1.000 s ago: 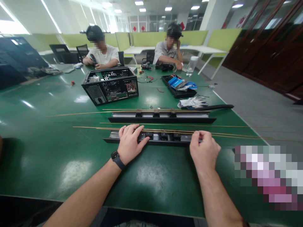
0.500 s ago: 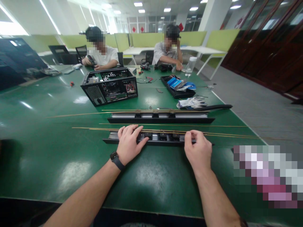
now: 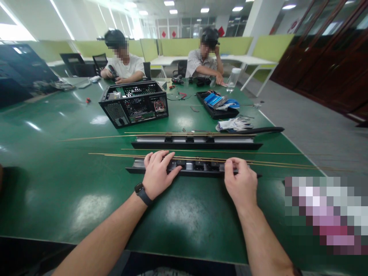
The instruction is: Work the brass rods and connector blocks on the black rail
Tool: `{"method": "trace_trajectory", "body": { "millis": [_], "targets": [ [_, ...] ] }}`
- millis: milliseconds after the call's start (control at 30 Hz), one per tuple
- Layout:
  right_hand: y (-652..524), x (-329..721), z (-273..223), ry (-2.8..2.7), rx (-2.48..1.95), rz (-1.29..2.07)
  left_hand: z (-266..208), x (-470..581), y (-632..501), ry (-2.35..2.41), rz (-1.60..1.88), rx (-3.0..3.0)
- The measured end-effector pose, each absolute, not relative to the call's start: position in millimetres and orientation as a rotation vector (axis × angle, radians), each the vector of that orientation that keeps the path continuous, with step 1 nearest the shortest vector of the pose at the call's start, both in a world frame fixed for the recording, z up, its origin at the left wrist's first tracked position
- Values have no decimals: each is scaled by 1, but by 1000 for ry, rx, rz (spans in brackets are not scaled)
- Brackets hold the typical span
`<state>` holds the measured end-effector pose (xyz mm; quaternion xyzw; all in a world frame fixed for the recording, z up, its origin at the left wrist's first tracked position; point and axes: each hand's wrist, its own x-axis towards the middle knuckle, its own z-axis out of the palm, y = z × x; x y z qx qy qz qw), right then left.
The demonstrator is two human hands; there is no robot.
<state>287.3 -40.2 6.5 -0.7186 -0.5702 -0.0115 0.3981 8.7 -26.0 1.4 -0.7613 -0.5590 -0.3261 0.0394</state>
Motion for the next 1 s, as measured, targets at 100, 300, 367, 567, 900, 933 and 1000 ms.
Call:
{"method": "trace_trajectory", "body": {
  "millis": [100, 300, 367, 567, 900, 933, 1000],
  "targets": [
    [-39, 289, 7, -1399, -1866, -26, 2, 9, -26, -1716, -1001, -2337],
    [-40, 287, 5, -1489, -1786, -46, 1, 9, -26, -1716, -1000, -2336],
    [-40, 286, 4, -1537, -1742, -50, 1, 9, -26, -1711, -1003, -2335],
    [-39, 290, 3, -1506, -1731, -103, 0, 9, -26, -1712, -997, -2328],
    [-40, 284, 1, -1576, -1663, -93, 0, 9, -26, -1718, -997, -2330],
    [-39, 285, 1, -1560, -1673, -93, 1, 9, -26, -1718, -997, -2332],
    [-39, 287, 1, -1504, -1725, -93, 1, 9, -26, -1717, -998, -2334]
  ]
}}
